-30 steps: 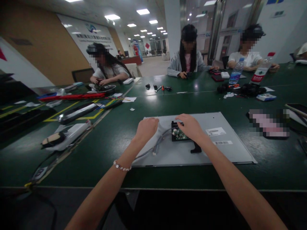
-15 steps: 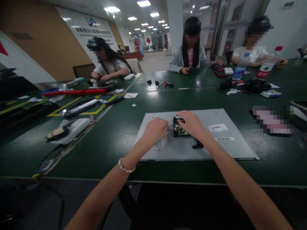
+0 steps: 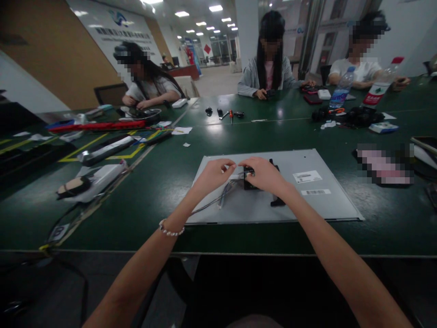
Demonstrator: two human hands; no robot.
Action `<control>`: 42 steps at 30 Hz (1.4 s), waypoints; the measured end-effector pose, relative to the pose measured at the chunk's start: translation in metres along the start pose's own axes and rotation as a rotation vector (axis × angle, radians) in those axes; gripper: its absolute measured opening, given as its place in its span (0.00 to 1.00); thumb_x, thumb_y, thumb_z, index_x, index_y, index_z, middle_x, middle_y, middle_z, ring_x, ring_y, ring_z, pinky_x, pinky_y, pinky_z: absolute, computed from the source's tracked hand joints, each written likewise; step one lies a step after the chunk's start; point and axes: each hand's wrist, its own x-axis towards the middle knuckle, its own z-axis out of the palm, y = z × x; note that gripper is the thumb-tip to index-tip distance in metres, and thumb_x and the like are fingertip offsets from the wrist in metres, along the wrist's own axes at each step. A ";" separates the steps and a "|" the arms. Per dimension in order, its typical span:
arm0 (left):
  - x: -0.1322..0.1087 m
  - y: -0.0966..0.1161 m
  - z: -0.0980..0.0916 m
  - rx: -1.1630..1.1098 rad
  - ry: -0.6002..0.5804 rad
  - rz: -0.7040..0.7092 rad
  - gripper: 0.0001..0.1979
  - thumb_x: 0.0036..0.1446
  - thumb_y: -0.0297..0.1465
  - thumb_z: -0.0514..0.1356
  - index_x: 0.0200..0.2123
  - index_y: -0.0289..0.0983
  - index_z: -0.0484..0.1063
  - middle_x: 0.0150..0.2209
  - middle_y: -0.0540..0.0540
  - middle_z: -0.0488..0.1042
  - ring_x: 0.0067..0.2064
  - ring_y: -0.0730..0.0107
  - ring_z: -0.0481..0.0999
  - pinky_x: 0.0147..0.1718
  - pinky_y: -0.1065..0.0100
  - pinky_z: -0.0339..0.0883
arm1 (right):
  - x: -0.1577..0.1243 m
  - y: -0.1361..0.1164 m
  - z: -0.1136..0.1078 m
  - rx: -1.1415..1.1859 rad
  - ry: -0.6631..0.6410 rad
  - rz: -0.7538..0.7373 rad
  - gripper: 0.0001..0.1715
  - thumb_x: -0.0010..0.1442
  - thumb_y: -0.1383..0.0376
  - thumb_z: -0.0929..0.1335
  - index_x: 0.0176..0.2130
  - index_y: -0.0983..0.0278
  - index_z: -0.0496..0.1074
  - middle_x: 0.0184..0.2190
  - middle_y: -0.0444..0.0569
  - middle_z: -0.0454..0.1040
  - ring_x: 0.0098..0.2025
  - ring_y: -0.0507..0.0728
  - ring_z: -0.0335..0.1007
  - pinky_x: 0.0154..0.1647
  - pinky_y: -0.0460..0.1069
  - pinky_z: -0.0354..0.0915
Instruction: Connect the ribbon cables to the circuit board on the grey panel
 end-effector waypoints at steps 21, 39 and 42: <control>0.005 -0.021 0.006 0.041 0.044 -0.074 0.13 0.59 0.28 0.53 0.35 0.34 0.78 0.37 0.43 0.79 0.36 0.67 0.76 0.38 0.69 0.66 | 0.000 -0.002 0.003 -0.064 -0.088 -0.118 0.20 0.52 0.75 0.65 0.44 0.63 0.77 0.49 0.51 0.74 0.51 0.60 0.69 0.54 0.55 0.63; 0.004 -0.021 0.026 0.057 -0.055 0.014 0.07 0.58 0.27 0.55 0.37 0.34 0.72 0.37 0.43 0.73 0.38 0.66 0.74 0.42 0.66 0.67 | 0.002 0.012 0.000 -0.104 -0.110 -0.045 0.13 0.56 0.72 0.66 0.35 0.59 0.78 0.38 0.47 0.79 0.43 0.58 0.74 0.49 0.53 0.66; 0.004 -0.021 0.032 0.071 -0.061 0.002 0.06 0.59 0.29 0.56 0.36 0.34 0.72 0.37 0.43 0.72 0.38 0.65 0.73 0.41 0.66 0.66 | 0.002 0.012 0.001 -0.100 -0.125 -0.048 0.13 0.56 0.72 0.65 0.36 0.60 0.79 0.38 0.47 0.80 0.43 0.59 0.74 0.48 0.54 0.66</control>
